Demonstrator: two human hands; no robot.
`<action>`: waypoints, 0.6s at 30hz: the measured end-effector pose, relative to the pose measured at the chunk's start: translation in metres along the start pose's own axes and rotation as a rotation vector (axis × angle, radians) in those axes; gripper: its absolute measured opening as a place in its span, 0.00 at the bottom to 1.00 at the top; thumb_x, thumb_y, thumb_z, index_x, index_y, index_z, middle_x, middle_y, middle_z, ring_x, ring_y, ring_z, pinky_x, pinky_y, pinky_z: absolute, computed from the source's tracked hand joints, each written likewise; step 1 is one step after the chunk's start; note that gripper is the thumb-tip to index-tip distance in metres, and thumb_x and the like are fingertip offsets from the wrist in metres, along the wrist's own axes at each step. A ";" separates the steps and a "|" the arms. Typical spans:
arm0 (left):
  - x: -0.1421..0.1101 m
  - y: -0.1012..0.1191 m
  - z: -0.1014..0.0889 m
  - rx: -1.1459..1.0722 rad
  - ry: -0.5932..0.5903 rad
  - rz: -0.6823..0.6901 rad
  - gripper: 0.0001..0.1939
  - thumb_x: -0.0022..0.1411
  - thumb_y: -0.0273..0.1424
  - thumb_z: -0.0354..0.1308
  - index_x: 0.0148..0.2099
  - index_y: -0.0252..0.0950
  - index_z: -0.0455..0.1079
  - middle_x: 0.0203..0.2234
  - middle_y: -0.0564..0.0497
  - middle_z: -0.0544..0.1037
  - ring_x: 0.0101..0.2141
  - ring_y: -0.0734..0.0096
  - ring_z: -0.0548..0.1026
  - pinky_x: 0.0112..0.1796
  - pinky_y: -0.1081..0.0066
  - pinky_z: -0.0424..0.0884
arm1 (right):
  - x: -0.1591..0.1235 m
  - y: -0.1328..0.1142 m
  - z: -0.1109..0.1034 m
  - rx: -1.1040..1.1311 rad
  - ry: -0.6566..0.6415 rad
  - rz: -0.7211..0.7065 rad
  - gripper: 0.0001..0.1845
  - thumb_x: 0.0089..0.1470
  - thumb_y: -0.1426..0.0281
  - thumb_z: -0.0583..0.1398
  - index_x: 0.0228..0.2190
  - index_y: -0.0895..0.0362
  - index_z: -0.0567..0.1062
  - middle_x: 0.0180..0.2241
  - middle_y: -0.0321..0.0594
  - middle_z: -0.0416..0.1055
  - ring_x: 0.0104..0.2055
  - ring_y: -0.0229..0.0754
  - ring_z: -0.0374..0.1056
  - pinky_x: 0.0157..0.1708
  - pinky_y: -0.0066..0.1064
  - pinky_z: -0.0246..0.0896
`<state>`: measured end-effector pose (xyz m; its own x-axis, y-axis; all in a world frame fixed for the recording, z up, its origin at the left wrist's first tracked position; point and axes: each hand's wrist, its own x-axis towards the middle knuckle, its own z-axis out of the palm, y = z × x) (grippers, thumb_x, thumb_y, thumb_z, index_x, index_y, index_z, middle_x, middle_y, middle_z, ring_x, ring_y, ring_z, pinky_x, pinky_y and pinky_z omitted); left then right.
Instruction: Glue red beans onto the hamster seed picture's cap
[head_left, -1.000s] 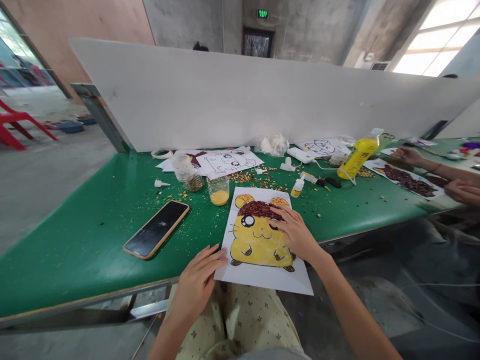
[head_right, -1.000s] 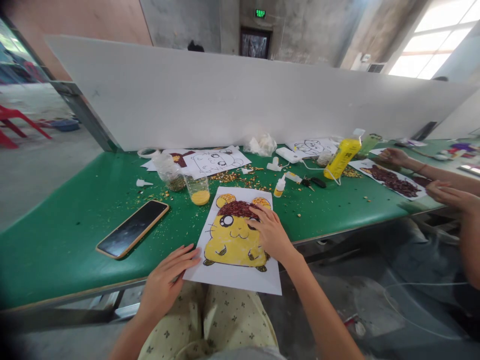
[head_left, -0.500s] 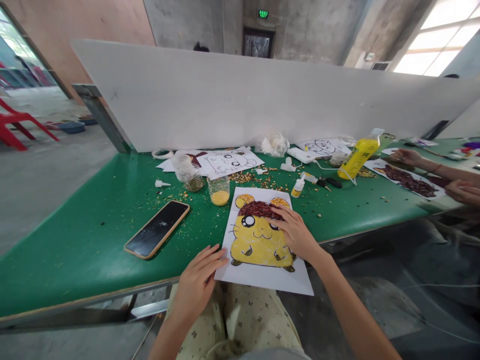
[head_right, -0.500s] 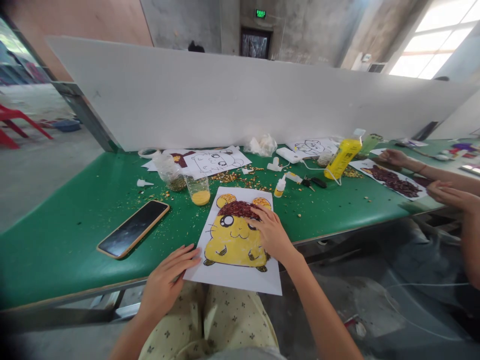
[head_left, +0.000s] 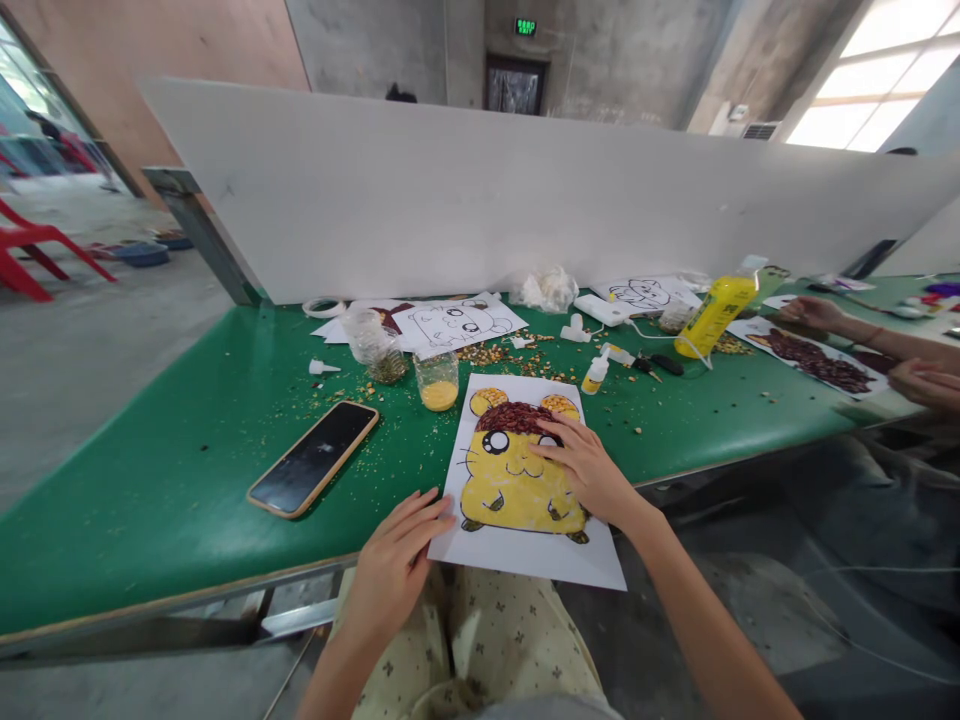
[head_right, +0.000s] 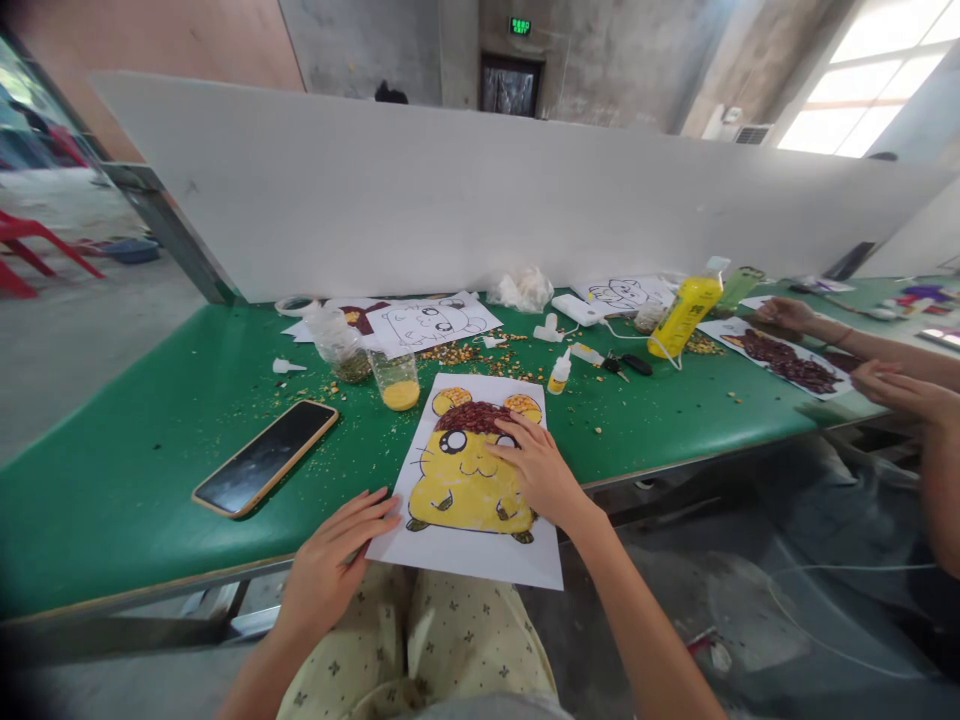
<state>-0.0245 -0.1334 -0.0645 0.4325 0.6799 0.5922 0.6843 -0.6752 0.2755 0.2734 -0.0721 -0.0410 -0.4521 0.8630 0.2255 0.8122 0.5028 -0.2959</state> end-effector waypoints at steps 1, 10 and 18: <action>0.000 0.000 0.000 0.001 0.000 -0.001 0.22 0.55 0.16 0.45 0.44 0.40 0.72 0.44 0.52 0.78 0.49 0.64 0.73 0.47 0.57 0.73 | 0.000 -0.001 0.000 0.001 -0.003 -0.011 0.29 0.53 0.82 0.46 0.50 0.50 0.72 0.60 0.39 0.57 0.64 0.45 0.44 0.60 0.47 0.44; 0.001 0.000 -0.001 -0.022 -0.017 -0.018 0.21 0.55 0.17 0.46 0.44 0.40 0.72 0.45 0.52 0.78 0.49 0.64 0.73 0.48 0.57 0.72 | 0.002 -0.001 0.000 -0.014 0.014 0.035 0.30 0.51 0.83 0.47 0.50 0.51 0.72 0.60 0.41 0.58 0.64 0.47 0.45 0.59 0.48 0.46; 0.001 0.001 -0.001 -0.009 -0.009 -0.011 0.20 0.56 0.17 0.46 0.44 0.39 0.72 0.45 0.52 0.78 0.49 0.64 0.74 0.47 0.57 0.73 | 0.001 0.000 -0.001 -0.011 0.027 0.032 0.30 0.52 0.83 0.47 0.52 0.52 0.69 0.60 0.41 0.58 0.64 0.46 0.44 0.59 0.48 0.47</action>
<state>-0.0243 -0.1335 -0.0633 0.4301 0.6902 0.5819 0.6837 -0.6700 0.2893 0.2730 -0.0710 -0.0402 -0.4157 0.8770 0.2408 0.8303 0.4740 -0.2930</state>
